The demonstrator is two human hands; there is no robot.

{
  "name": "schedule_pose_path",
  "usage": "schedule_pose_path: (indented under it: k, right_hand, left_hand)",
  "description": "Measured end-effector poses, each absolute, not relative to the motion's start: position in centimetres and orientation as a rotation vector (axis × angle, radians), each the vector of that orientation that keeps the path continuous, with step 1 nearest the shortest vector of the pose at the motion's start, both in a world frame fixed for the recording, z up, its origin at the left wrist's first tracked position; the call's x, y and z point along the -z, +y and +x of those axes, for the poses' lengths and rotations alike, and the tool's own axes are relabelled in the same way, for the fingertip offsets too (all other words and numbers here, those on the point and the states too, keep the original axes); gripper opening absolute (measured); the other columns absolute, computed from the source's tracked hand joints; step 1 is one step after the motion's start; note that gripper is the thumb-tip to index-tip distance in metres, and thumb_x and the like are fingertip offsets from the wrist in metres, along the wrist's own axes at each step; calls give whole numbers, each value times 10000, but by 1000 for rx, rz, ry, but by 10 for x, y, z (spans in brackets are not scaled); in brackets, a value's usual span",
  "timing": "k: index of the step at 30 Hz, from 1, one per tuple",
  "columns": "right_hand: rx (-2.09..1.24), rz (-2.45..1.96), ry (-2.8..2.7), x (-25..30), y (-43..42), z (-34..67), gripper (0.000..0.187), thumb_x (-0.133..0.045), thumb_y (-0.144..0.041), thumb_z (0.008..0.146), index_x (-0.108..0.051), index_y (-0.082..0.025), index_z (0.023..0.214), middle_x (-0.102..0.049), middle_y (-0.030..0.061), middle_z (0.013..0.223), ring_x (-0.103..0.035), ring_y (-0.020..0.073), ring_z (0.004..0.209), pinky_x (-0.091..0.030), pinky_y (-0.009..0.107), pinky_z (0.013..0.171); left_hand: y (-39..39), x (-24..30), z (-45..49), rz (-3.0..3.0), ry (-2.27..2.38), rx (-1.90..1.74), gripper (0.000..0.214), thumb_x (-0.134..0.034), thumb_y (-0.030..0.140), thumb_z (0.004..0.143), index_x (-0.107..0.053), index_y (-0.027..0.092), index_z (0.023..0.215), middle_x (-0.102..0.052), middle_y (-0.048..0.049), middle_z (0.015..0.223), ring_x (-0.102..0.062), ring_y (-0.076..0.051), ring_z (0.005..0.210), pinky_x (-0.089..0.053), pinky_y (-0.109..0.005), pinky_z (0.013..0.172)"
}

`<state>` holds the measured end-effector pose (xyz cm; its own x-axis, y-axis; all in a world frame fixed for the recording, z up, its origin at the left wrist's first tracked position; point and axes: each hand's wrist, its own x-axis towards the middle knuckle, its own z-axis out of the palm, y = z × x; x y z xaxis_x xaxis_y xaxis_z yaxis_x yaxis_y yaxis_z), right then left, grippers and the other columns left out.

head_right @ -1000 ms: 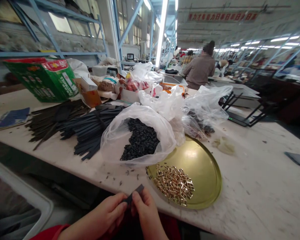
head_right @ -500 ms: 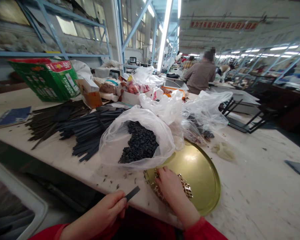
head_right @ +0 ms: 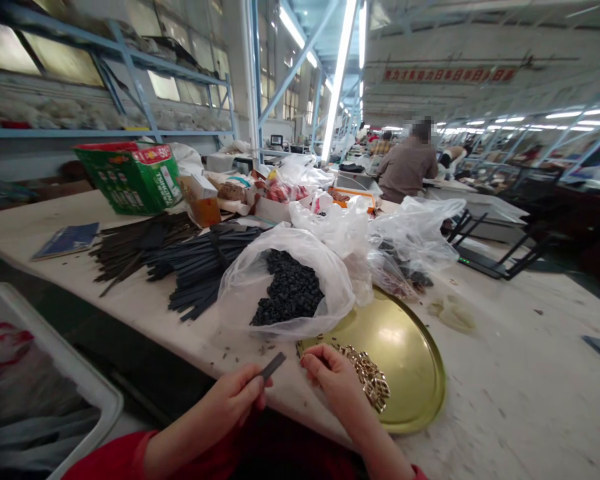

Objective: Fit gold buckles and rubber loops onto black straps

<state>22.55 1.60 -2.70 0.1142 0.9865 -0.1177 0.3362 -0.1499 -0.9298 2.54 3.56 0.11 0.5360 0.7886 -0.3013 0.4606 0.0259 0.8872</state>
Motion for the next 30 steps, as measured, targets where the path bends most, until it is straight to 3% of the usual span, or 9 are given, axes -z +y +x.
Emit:
schedule_pose_path:
  k: [5, 10, 15, 20, 24, 30]
  right_hand:
    - [-1392, -1237, -751, 19, 0, 179, 371, -695, -497, 626, -575, -156, 706, -556, -11, 578, -487, 110, 550, -401, 243, 568]
    - [-1402, -1201, -625, 40, 0, 153, 458, -768, -525, 488, -517, -176, 645, -552, -26, 524, -494, 116, 496, -399, 251, 520]
    - [-1300, -1277, -678, 60, -1, 149, 346, -720, -440, 581, -486, -189, 625, -487, -52, 499, -448, 107, 467, -352, 235, 475]
    - [-1231, -1305, -933, 54, -3, 153, 83, -538, -261, 714, -567, -185, 728, -586, 7, 711, -535, 179, 721, -422, 305, 701]
    - [-1275, -1286, -1050, 46, 0, 154, 95, -488, -221, 718, -577, -188, 718, -591, 20, 734, -535, 201, 755, -414, 332, 732]
    - [-1453, -1194, -971, 39, -7, 163, 281, -513, -317, 761, -545, -211, 1018, -560, -13, 712, -515, 168, 715, -400, 298, 710]
  left_hand:
    - [39, -4, 31, 1685, 1070, -521, 214, -445, 313, 822, -550, 128, 809, -576, -21, 739, -503, -145, 695, -375, -231, 633]
    - [35, -1, 27, 1681, 1143, -499, 160, -494, 271, 789, -560, 128, 816, -605, -40, 793, -527, -168, 734, -386, -249, 651]
    - [28, 2, 27, 1732, 1199, -421, 133, -466, 238, 790, -552, 137, 775, -613, -50, 776, -533, -173, 706, -386, -262, 639]
    - [28, 6, 29, 1781, 1226, -416, 154, -464, 231, 777, -585, 150, 825, -615, -53, 785, -534, -180, 712, -397, -270, 672]
    - [33, 11, 25, 1804, 1235, -409, 145, -454, 230, 774, -573, 148, 787, -607, -46, 752, -525, -170, 680, -376, -257, 624]
    - [47, 11, 13, 1722, 1212, -368, 153, -446, 228, 748, -561, 129, 773, -577, -11, 717, -490, -143, 665, -351, -229, 585]
